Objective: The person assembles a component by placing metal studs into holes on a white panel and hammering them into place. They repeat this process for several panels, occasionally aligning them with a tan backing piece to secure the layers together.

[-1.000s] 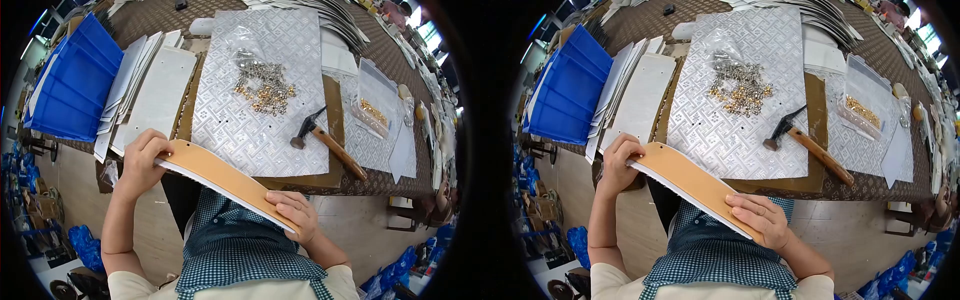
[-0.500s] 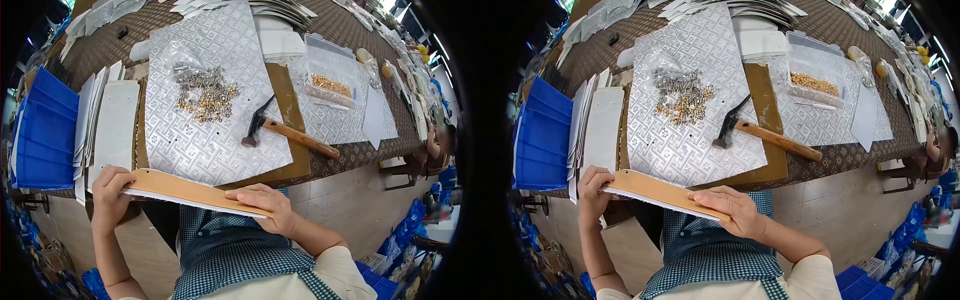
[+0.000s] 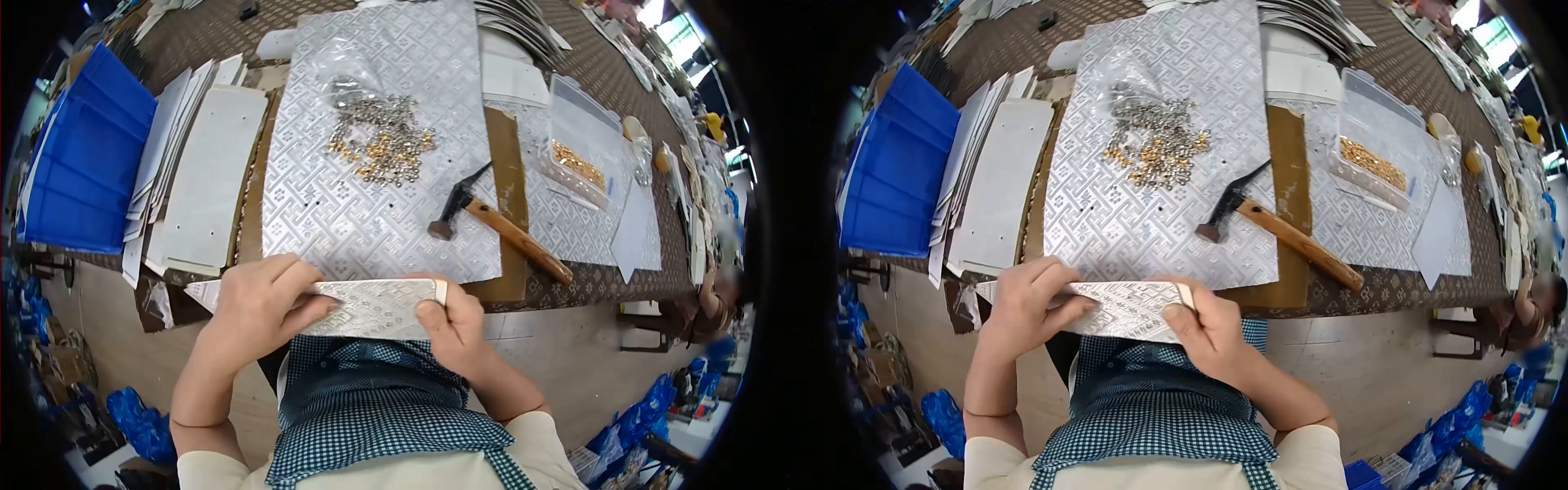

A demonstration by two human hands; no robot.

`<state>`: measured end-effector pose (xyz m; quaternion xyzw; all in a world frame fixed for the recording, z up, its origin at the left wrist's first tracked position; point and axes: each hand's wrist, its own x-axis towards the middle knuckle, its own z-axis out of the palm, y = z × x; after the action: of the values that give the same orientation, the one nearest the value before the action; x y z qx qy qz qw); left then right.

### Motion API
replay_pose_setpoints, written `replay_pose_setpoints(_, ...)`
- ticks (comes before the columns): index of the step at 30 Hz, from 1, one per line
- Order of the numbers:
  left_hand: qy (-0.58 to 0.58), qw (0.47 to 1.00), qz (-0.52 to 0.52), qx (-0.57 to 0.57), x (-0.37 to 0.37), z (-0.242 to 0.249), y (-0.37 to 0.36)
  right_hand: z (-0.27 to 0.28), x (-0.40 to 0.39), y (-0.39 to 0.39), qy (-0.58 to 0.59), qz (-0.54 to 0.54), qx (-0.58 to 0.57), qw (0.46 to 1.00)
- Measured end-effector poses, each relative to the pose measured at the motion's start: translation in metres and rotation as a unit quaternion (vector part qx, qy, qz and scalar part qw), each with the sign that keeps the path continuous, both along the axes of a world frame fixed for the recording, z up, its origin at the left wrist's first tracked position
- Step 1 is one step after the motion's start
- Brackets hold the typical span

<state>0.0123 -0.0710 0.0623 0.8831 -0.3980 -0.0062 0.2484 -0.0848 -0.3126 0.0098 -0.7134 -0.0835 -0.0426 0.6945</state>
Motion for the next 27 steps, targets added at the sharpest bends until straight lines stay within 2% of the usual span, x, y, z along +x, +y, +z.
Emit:
replay_pose_setpoints(1, 0.038, 0.999, 0.003, -0.014, -0.003, -0.006, 0.003, 0.004, 0.005, -0.011, 0.015, 0.002, -0.057, 0.998)
replay_pose_setpoints(3, 0.043, 0.998, 0.028, -0.029, -0.009, -0.013, 0.006, 0.002, 0.025, -0.012, -0.047, -0.070, 0.013, 0.996)
replay_pose_setpoints(4, 0.050, 0.997, 0.045, -0.039, -0.011, -0.022, 0.008, 0.011, 0.036, -0.023, -0.065, -0.090, -0.133, 0.985)
replay_pose_setpoints(7, 0.081, 0.991, 0.084, -0.058, -0.019, -0.035, 0.011, 0.019, 0.086, -0.023, -0.043, -0.140, -0.210, 0.967)
replay_pose_setpoints(9, 0.084, 0.990, 0.092, -0.065, -0.023, -0.040, 0.012, 0.020, 0.116, -0.021, -0.062, -0.117, -0.322, 0.937)
replay_pose_setpoints(12, 0.101, 0.988, 0.094, -0.065, -0.025, -0.045, 0.015, 0.002, 0.151, -0.013, -0.086, -0.076, -0.366, 0.923)
replay_pose_setpoints(17, 0.119, 0.987, 0.083, -0.061, -0.028, -0.052, 0.018, -0.006, 0.177, 0.005, -0.058, -0.066, -0.505, 0.859)
replay_pose_setpoints(21, 0.127, 0.987, 0.081, -0.062, -0.030, -0.055, 0.022, 0.003, 0.179, 0.009, -0.037, -0.037, -0.519, 0.853)
replay_pose_setpoints(25, 0.124, 0.987, 0.080, -0.063, -0.031, -0.058, 0.028, 0.004, 0.158, 0.011, -0.043, 0.049, -0.455, 0.888)
replay_pose_setpoints(27, 0.125, 0.987, 0.082, -0.063, -0.032, -0.058, 0.030, 0.008, 0.142, 0.011, -0.034, 0.086, -0.452, 0.887)
